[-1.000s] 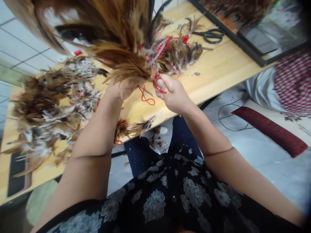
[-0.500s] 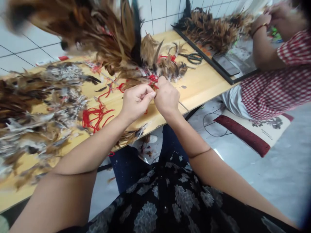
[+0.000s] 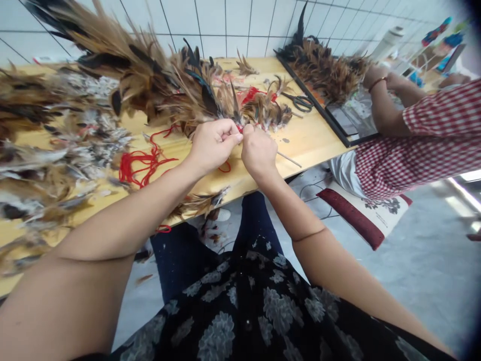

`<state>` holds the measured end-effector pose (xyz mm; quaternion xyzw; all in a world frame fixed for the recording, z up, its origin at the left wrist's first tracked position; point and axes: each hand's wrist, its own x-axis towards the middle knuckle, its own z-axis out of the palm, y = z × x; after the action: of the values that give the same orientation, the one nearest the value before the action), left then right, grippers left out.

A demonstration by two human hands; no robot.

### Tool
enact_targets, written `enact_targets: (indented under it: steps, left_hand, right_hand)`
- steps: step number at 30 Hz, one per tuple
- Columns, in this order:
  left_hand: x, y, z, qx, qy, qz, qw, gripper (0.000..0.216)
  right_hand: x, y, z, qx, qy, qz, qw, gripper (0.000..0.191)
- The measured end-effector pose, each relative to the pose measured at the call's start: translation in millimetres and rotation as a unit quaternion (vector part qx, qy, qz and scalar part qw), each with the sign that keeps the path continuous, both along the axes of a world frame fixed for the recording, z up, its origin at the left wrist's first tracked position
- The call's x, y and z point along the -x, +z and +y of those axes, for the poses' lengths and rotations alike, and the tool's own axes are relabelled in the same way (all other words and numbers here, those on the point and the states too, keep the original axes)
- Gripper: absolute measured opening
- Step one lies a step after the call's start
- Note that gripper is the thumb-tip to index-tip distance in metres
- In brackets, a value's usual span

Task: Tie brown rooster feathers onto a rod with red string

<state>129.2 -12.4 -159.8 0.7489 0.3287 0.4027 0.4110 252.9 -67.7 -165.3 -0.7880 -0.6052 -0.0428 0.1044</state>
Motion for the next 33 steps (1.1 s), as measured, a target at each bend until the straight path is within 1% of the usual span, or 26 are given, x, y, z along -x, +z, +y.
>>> enact_targets:
  steps: [8,15,21,25,27,30,33]
  left_hand:
    - [-2,-5.3,13,0.081,0.004,-0.071,0.994,0.016]
    - [-2,2.3,6,0.115,-0.012,-0.091,0.989,0.013]
    - [-3,5.5,1,0.111,-0.016,-0.099,0.989,0.015]
    - [0,6.1,6,0.094,-0.006,-0.05,0.994,0.014]
    - [4,11.5,10,0.075,-0.01,-0.011,0.997,0.016]
    - [14,28.5,13,0.036,-0.021,0.052,0.998,0.018]
    - [31,50.3,16,-0.004,0.006,0.099,0.995,0.006]
  right_hand:
    - [-6,0.5,-1,0.002,0.042,-0.048,0.998,0.043]
    - [-11,3.3,-8,0.02,0.064,-0.073,0.995,0.042]
    - [-8,1.6,-9,0.007,0.057,-0.075,0.996,0.045]
    - [-5,-2.7,-10,0.007,0.056,-0.073,0.996,0.047]
    - [-8,-4.7,-10,0.01,0.061,-0.073,0.995,0.047]
    - [-22,-5.1,-11,0.014,0.051,-0.079,0.995,0.048]
    - [-46,-1.4,-15,0.02,0.017,-0.103,0.994,0.048]
